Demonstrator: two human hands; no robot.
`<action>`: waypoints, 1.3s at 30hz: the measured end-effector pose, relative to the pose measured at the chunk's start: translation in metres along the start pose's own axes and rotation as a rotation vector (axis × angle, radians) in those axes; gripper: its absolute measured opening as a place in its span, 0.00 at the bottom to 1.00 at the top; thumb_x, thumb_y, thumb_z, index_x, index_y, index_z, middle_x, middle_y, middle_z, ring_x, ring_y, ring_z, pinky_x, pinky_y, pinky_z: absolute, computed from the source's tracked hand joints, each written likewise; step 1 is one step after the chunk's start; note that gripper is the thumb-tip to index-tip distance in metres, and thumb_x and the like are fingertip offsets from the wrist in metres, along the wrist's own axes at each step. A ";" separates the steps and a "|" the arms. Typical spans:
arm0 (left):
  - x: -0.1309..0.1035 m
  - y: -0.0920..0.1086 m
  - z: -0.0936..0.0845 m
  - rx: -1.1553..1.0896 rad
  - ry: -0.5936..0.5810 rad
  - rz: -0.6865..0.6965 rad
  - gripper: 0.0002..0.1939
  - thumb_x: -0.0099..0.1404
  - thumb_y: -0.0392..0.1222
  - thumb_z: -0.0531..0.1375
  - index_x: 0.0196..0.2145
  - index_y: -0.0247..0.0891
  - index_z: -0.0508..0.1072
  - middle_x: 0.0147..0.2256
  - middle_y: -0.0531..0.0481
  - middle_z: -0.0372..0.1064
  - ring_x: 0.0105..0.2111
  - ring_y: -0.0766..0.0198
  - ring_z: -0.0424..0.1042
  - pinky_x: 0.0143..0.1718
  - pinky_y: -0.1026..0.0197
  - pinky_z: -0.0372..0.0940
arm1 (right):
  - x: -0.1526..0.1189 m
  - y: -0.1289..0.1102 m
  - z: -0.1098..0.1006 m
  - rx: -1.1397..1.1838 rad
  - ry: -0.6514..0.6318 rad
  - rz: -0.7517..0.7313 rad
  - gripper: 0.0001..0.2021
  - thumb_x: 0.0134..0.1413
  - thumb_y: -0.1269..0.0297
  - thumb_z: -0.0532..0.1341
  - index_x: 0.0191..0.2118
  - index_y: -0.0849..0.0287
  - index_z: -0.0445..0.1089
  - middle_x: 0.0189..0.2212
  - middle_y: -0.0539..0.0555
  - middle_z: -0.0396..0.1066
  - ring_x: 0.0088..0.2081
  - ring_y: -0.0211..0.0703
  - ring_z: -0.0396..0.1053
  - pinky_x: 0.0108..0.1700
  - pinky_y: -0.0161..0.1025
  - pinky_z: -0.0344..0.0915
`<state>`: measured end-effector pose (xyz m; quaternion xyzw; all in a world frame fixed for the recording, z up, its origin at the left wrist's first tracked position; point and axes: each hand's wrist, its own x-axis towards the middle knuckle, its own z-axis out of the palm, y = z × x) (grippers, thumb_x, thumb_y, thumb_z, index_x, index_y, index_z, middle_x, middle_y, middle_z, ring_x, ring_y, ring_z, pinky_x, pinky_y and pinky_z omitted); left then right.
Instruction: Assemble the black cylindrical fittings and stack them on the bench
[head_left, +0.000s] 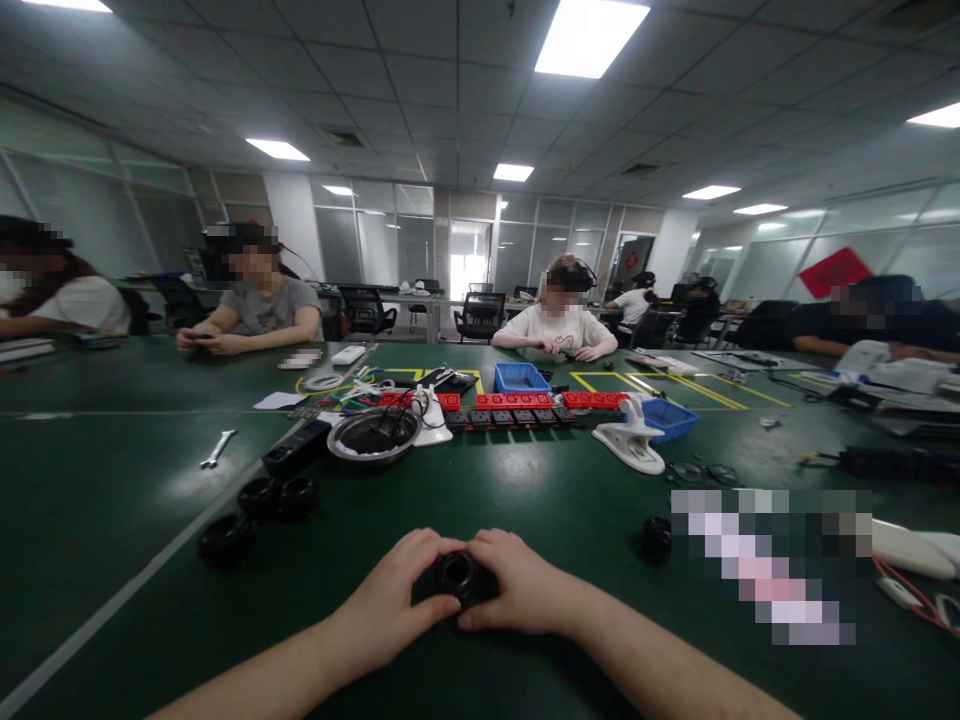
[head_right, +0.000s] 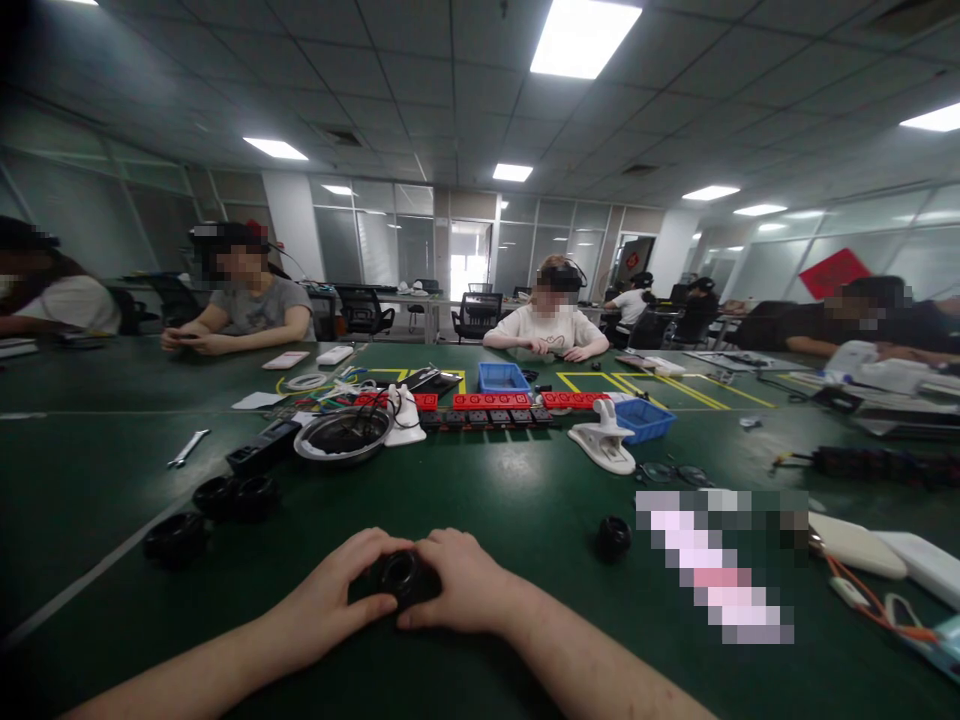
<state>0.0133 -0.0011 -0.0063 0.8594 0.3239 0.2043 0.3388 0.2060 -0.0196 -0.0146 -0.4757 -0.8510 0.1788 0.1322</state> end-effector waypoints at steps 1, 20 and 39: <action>0.001 -0.001 0.000 -0.008 -0.007 -0.006 0.18 0.55 0.35 0.58 0.45 0.45 0.66 0.40 0.51 0.63 0.42 0.58 0.63 0.42 0.58 0.58 | 0.001 0.003 -0.001 0.017 -0.021 -0.018 0.22 0.37 0.53 0.66 0.39 0.59 0.67 0.34 0.51 0.65 0.36 0.43 0.62 0.37 0.36 0.58; -0.001 0.001 0.003 0.049 0.072 0.003 0.16 0.57 0.39 0.58 0.44 0.42 0.66 0.40 0.49 0.63 0.42 0.56 0.63 0.43 0.55 0.59 | 0.001 -0.011 0.008 -0.138 0.084 0.156 0.28 0.32 0.39 0.62 0.33 0.61 0.66 0.27 0.53 0.67 0.29 0.44 0.63 0.29 0.36 0.56; 0.000 0.000 0.008 0.050 0.088 -0.061 0.16 0.54 0.36 0.60 0.42 0.42 0.66 0.37 0.49 0.63 0.40 0.57 0.63 0.42 0.56 0.60 | 0.003 -0.004 0.007 -0.070 0.039 0.160 0.21 0.36 0.47 0.64 0.30 0.60 0.66 0.24 0.50 0.64 0.27 0.40 0.61 0.25 0.33 0.53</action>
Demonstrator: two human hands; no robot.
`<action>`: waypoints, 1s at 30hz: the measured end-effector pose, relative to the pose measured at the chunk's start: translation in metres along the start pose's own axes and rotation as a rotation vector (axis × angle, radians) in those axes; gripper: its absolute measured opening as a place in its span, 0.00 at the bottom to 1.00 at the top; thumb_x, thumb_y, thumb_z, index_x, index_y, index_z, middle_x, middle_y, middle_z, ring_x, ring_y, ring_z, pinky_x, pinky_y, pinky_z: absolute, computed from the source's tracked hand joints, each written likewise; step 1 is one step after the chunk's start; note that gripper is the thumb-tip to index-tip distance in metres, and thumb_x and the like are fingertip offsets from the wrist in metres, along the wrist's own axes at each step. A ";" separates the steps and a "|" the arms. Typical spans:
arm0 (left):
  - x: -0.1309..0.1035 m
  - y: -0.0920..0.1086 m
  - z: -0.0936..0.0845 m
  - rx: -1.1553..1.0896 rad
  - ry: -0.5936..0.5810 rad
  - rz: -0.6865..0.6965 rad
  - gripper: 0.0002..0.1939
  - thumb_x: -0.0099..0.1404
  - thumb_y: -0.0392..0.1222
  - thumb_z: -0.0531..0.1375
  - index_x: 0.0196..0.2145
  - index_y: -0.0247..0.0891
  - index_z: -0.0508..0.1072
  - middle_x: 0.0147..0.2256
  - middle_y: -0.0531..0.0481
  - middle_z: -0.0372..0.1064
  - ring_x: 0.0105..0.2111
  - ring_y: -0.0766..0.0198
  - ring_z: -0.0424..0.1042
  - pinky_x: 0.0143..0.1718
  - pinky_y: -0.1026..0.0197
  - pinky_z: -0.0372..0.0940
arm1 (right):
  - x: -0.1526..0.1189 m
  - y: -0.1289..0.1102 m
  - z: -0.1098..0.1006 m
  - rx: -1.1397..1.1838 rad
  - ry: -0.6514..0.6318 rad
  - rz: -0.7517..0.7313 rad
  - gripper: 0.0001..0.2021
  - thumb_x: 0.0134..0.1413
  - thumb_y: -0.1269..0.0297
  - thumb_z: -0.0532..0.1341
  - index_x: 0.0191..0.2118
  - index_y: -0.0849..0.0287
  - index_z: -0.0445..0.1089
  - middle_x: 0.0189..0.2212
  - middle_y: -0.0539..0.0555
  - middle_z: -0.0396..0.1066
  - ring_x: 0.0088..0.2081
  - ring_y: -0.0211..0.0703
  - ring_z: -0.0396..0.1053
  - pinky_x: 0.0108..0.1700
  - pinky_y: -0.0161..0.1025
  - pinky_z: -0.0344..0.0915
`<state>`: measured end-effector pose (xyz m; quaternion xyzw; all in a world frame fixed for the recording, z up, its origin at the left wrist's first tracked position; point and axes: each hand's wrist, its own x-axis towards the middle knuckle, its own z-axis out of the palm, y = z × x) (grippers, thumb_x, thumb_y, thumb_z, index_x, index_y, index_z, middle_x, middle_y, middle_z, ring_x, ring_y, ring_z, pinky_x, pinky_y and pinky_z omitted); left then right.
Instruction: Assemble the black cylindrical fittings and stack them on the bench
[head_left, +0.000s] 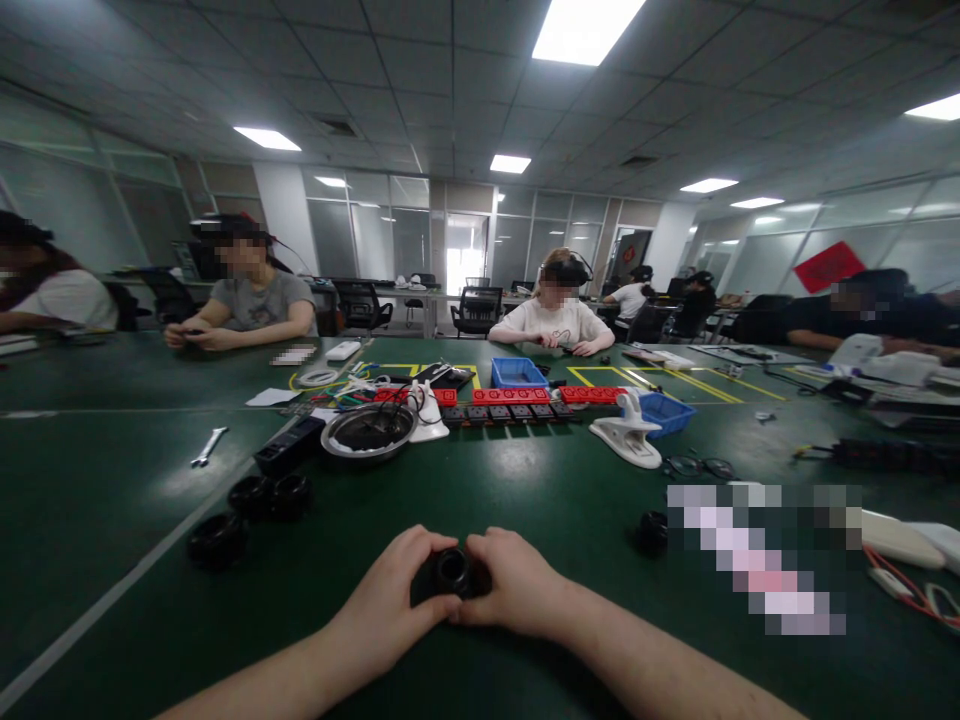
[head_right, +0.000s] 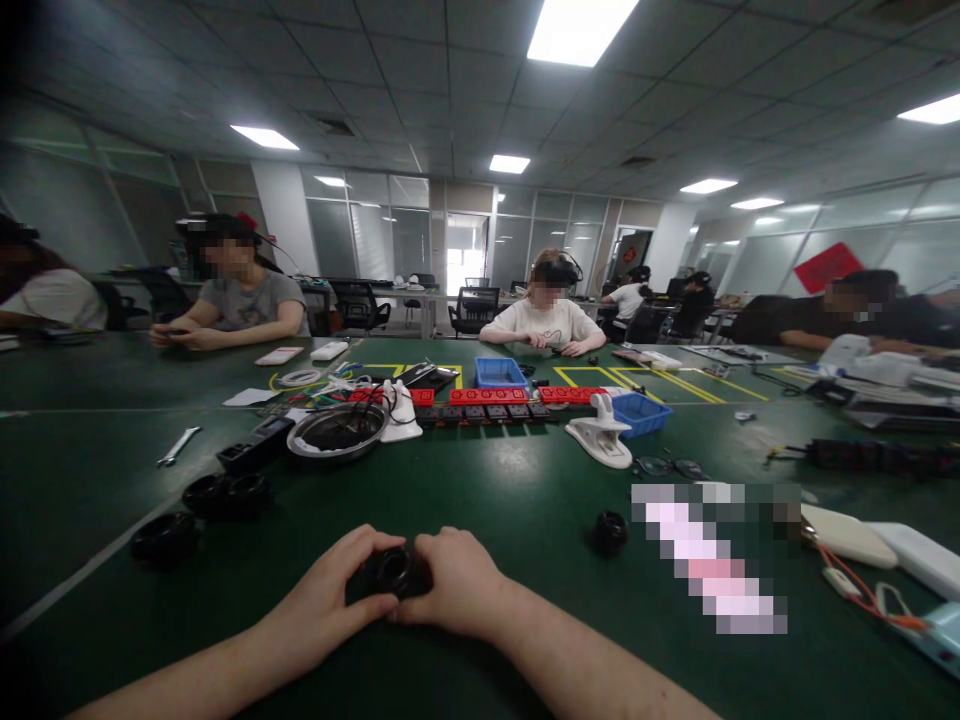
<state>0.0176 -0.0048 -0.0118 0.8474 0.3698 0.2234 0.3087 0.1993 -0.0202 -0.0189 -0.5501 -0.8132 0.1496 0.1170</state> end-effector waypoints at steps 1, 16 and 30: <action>0.000 -0.001 0.000 0.005 0.015 -0.010 0.16 0.53 0.36 0.60 0.41 0.42 0.66 0.37 0.49 0.63 0.40 0.57 0.63 0.42 0.56 0.60 | -0.001 -0.003 0.001 -0.043 0.019 0.018 0.22 0.35 0.44 0.63 0.30 0.60 0.67 0.24 0.51 0.64 0.28 0.41 0.61 0.26 0.34 0.54; 0.005 -0.010 -0.001 0.174 -0.077 0.085 0.15 0.52 0.45 0.63 0.37 0.39 0.69 0.37 0.48 0.64 0.38 0.56 0.63 0.41 0.56 0.58 | -0.010 -0.021 -0.012 0.129 0.130 -0.072 0.21 0.39 0.53 0.64 0.41 0.57 0.66 0.34 0.53 0.68 0.37 0.47 0.65 0.40 0.41 0.58; 0.004 -0.013 0.000 0.195 -0.065 0.038 0.17 0.50 0.47 0.64 0.38 0.41 0.68 0.39 0.50 0.64 0.41 0.55 0.61 0.43 0.57 0.56 | 0.005 0.019 0.012 0.464 0.476 0.121 0.16 0.35 0.77 0.58 0.34 0.58 0.56 0.30 0.49 0.61 0.33 0.41 0.61 0.37 0.38 0.60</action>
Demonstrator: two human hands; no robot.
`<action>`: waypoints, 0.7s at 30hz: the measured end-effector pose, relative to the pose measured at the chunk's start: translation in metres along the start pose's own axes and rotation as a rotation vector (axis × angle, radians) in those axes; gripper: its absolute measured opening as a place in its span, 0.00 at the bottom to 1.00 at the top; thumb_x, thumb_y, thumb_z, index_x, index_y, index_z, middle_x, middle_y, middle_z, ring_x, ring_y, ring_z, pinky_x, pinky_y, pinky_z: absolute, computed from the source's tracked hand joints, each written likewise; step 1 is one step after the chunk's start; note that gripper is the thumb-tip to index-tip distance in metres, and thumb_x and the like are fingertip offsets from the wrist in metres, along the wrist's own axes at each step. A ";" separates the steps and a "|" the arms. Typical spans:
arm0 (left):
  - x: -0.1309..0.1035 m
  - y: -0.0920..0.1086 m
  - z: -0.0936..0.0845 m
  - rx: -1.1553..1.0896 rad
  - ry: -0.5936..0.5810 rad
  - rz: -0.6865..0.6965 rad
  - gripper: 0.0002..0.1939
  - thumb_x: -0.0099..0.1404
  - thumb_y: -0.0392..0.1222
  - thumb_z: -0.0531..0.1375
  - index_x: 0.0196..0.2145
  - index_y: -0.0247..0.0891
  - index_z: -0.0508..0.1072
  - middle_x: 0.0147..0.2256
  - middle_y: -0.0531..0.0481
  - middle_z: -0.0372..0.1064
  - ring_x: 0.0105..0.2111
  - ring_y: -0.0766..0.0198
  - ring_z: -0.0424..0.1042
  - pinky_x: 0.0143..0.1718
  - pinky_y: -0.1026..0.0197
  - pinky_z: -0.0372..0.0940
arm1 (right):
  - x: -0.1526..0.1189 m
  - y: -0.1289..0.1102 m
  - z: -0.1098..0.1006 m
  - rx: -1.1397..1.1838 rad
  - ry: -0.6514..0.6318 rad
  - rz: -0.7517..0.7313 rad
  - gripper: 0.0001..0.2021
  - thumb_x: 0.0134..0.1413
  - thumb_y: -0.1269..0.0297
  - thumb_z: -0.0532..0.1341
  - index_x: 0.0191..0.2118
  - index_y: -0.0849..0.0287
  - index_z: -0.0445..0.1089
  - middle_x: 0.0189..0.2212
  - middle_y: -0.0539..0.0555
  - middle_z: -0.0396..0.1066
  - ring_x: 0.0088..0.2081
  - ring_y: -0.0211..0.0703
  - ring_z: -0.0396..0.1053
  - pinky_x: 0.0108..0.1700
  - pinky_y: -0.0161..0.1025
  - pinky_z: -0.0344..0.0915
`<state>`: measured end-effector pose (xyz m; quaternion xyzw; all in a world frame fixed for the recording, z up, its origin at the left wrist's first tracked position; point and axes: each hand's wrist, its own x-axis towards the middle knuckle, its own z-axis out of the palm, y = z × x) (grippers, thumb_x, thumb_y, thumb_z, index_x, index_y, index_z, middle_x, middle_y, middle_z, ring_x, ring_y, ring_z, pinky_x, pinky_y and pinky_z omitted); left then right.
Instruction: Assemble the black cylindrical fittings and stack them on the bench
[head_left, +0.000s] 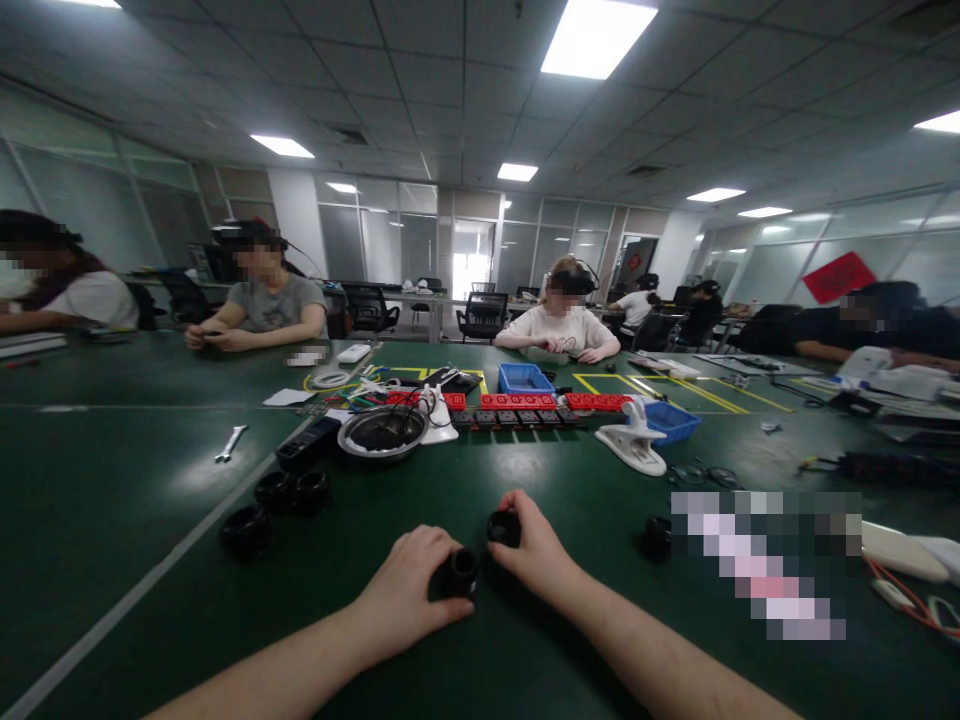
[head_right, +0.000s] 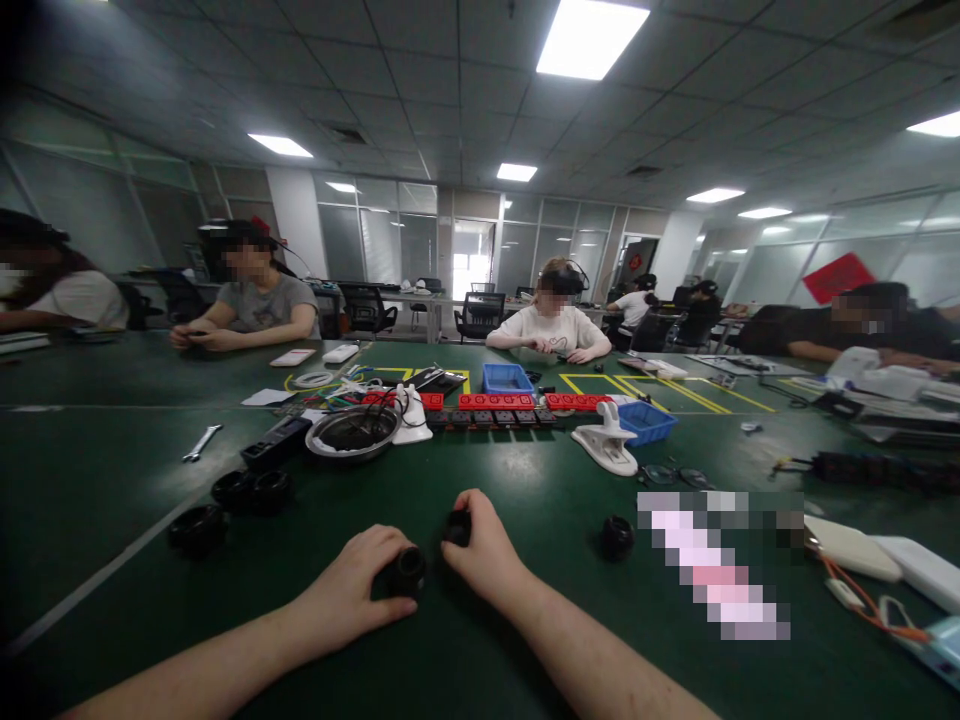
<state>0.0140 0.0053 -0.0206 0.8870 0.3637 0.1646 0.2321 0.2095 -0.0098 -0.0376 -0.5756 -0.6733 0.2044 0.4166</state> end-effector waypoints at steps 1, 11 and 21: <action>0.000 0.000 0.000 0.002 0.004 0.004 0.17 0.50 0.48 0.64 0.38 0.42 0.68 0.39 0.50 0.64 0.41 0.55 0.61 0.43 0.57 0.56 | 0.000 0.002 0.001 -0.015 -0.010 0.009 0.16 0.35 0.76 0.59 0.33 0.58 0.56 0.30 0.48 0.61 0.33 0.41 0.61 0.36 0.37 0.60; -0.007 -0.004 0.001 0.158 0.058 -0.004 0.25 0.46 0.55 0.65 0.39 0.40 0.67 0.39 0.49 0.63 0.41 0.54 0.61 0.43 0.55 0.57 | -0.015 -0.020 -0.007 -0.281 0.047 -0.171 0.13 0.47 0.66 0.57 0.41 0.60 0.60 0.39 0.57 0.63 0.43 0.48 0.61 0.46 0.45 0.58; -0.010 -0.004 0.001 0.247 0.069 0.090 0.24 0.49 0.61 0.59 0.36 0.41 0.69 0.35 0.49 0.63 0.38 0.55 0.62 0.39 0.57 0.58 | -0.051 -0.050 0.006 -0.554 -0.101 -0.141 0.11 0.46 0.60 0.59 0.37 0.59 0.67 0.33 0.56 0.68 0.37 0.49 0.63 0.40 0.43 0.57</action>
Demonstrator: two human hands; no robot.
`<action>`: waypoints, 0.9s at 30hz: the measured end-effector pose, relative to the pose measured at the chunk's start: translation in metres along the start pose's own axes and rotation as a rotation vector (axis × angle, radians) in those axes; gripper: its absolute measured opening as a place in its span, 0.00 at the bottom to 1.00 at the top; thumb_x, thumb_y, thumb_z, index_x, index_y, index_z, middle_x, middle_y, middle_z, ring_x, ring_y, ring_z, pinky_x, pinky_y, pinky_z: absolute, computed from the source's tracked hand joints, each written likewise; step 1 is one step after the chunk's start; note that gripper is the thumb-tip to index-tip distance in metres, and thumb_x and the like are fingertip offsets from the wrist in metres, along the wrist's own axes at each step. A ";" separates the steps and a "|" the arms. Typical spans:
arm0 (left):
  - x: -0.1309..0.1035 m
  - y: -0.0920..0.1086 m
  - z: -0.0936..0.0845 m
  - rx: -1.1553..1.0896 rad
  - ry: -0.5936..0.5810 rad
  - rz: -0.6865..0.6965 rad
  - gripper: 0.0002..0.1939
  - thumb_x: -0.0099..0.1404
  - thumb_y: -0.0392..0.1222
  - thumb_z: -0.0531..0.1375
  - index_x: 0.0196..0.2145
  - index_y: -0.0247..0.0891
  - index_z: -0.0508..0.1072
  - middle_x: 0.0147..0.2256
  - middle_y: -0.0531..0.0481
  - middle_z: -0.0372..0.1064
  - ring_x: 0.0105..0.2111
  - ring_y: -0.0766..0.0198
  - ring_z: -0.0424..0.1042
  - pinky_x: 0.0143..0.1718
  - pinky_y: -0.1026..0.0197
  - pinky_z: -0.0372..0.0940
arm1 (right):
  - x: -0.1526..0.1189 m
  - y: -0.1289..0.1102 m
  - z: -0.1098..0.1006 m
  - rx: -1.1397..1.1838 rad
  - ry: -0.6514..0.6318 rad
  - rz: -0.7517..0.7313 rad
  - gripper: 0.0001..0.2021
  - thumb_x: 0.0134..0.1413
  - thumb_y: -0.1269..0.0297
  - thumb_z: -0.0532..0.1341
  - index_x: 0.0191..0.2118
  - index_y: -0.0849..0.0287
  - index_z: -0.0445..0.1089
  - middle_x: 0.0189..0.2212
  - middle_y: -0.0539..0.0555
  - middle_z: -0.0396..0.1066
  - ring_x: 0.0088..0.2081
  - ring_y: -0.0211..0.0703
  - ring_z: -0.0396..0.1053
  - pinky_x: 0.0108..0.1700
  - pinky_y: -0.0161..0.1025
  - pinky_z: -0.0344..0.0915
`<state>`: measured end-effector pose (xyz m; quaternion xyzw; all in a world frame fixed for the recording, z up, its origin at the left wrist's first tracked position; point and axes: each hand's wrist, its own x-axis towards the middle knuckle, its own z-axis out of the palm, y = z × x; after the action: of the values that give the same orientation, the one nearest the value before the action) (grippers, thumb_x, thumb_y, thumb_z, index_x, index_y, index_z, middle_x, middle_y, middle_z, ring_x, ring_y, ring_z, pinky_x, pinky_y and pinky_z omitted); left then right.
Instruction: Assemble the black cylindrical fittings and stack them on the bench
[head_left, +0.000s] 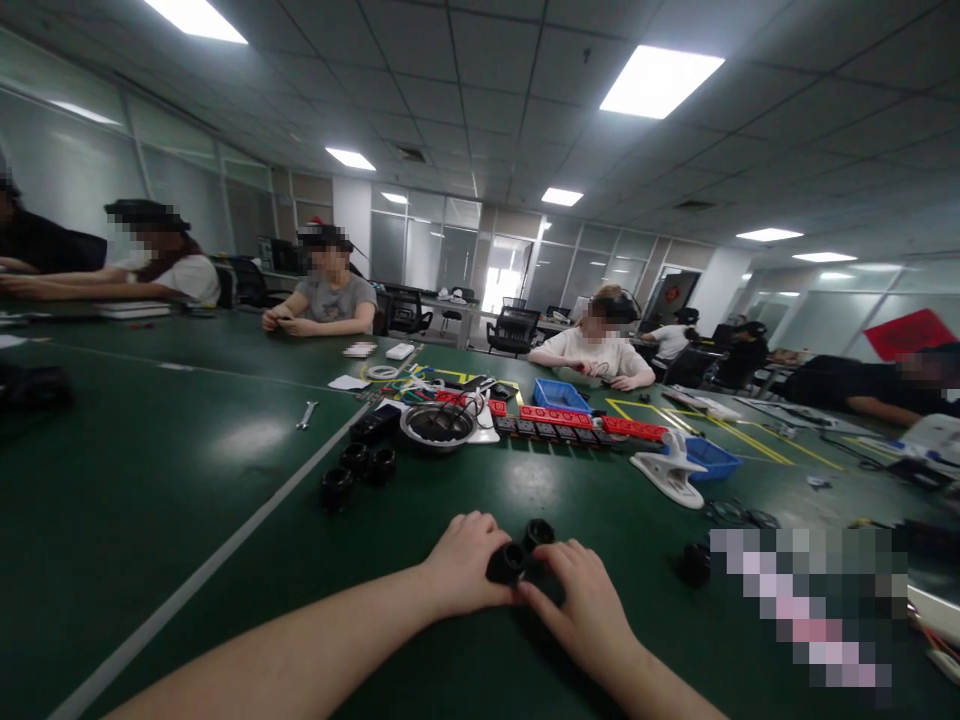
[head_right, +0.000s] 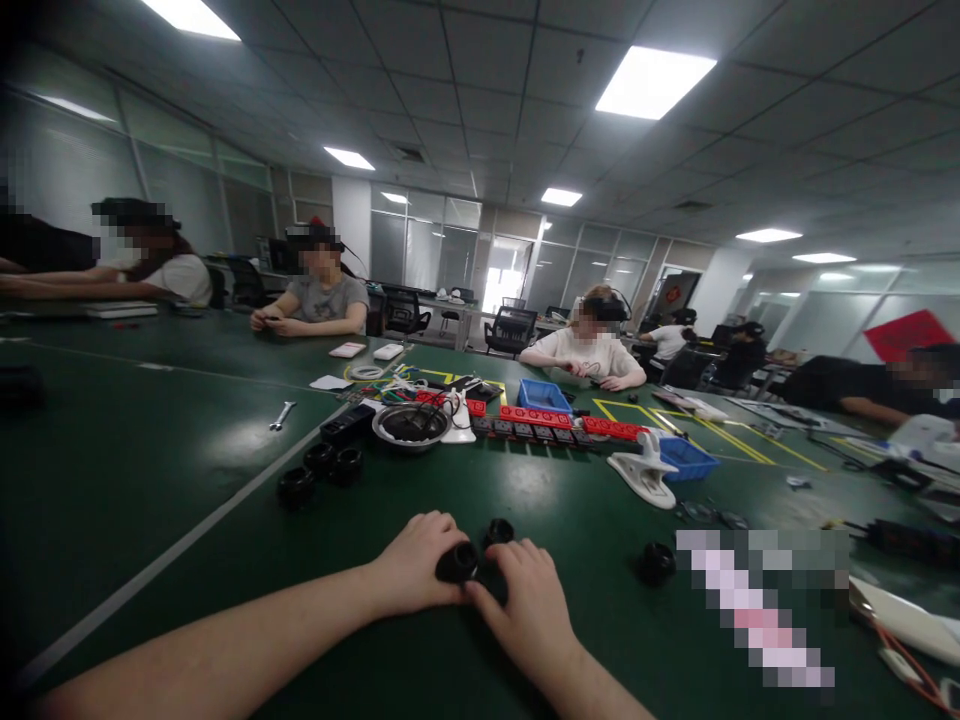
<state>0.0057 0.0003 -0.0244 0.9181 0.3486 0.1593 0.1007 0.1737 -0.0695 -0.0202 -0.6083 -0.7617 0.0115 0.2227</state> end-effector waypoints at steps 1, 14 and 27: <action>-0.001 0.002 -0.001 0.018 -0.004 0.020 0.24 0.48 0.61 0.59 0.35 0.41 0.70 0.35 0.49 0.63 0.37 0.55 0.62 0.39 0.57 0.57 | 0.001 -0.003 0.000 -0.027 -0.021 0.012 0.12 0.45 0.58 0.60 0.36 0.59 0.68 0.32 0.55 0.69 0.37 0.49 0.64 0.39 0.43 0.57; -0.008 0.010 -0.006 0.012 -0.079 0.123 0.32 0.46 0.64 0.60 0.45 0.43 0.67 0.38 0.48 0.64 0.39 0.54 0.63 0.40 0.56 0.59 | -0.031 0.004 -0.024 -0.045 -0.211 0.225 0.11 0.44 0.56 0.58 0.30 0.58 0.69 0.28 0.53 0.69 0.31 0.43 0.65 0.31 0.34 0.55; -0.010 0.012 -0.011 -0.085 -0.155 0.053 0.32 0.49 0.62 0.59 0.49 0.45 0.64 0.41 0.48 0.62 0.42 0.53 0.62 0.42 0.55 0.58 | -0.066 0.019 -0.036 -0.036 -0.152 0.294 0.10 0.46 0.57 0.57 0.30 0.57 0.67 0.27 0.53 0.70 0.29 0.44 0.66 0.29 0.35 0.56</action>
<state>0.0017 -0.0143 -0.0129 0.9315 0.3083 0.1051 0.1619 0.2148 -0.1353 -0.0148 -0.7145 -0.6793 0.0761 0.1493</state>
